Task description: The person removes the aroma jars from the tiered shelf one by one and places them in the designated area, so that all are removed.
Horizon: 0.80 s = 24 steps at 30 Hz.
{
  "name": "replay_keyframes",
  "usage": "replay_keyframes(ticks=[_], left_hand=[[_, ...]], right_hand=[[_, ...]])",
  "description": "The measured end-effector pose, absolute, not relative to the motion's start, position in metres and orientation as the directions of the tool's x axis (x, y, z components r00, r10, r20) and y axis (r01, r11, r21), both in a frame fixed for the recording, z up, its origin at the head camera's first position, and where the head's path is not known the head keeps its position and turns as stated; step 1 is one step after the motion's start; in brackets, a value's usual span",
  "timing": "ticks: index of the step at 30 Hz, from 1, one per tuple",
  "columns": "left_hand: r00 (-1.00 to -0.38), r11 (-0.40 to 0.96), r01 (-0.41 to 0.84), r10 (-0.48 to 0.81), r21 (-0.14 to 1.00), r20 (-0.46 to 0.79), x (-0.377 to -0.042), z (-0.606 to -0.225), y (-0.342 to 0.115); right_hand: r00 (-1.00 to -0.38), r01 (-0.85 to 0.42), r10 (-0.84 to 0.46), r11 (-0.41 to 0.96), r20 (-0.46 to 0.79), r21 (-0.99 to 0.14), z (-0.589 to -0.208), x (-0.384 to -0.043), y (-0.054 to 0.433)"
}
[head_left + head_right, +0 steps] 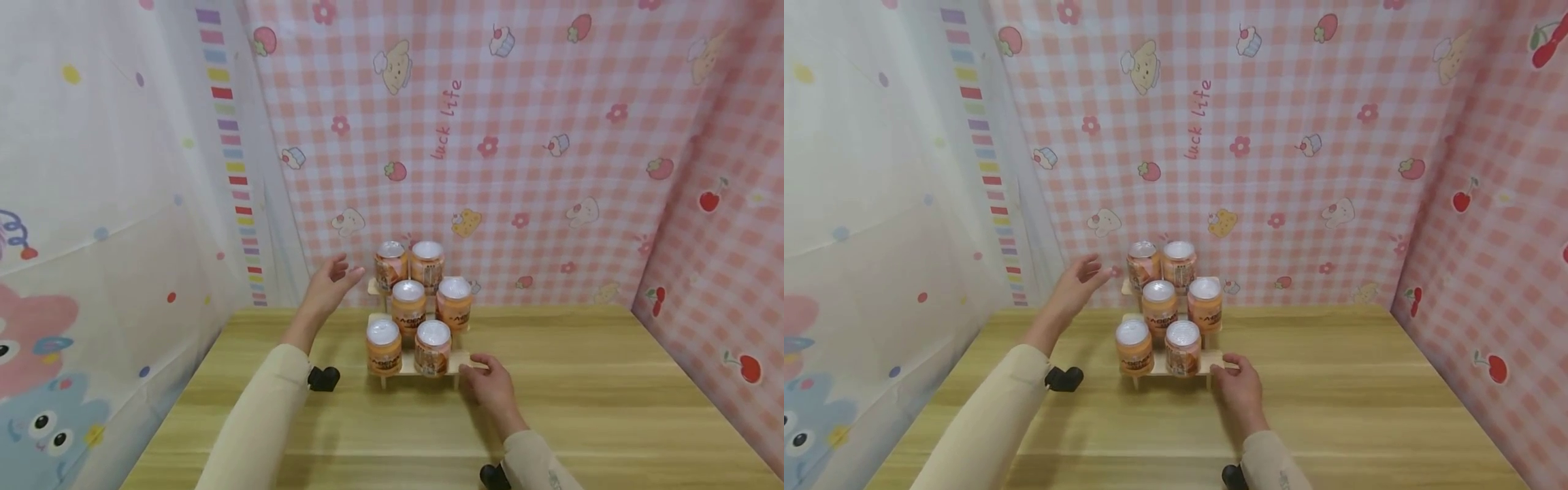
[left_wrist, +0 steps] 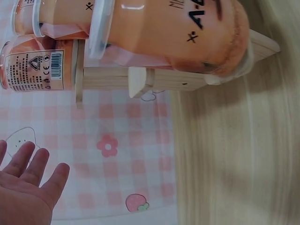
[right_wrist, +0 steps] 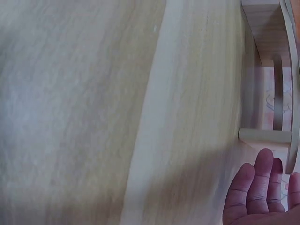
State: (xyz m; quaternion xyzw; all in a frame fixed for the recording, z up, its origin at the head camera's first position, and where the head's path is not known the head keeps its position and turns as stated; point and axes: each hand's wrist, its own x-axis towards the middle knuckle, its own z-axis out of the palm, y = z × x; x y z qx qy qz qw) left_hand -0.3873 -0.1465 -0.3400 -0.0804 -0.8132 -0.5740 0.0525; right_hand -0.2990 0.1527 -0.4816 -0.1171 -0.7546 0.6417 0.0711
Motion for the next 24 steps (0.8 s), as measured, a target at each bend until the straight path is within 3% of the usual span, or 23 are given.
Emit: replay_keyframes(ticks=[24], left_hand=[[-0.965,0.286,0.241,0.176,0.927,0.197,-0.418,-0.33,-0.115]], right_hand=[[-0.955,0.093,0.293,0.117,-0.055,-0.989,-0.485,-0.3,0.149]])
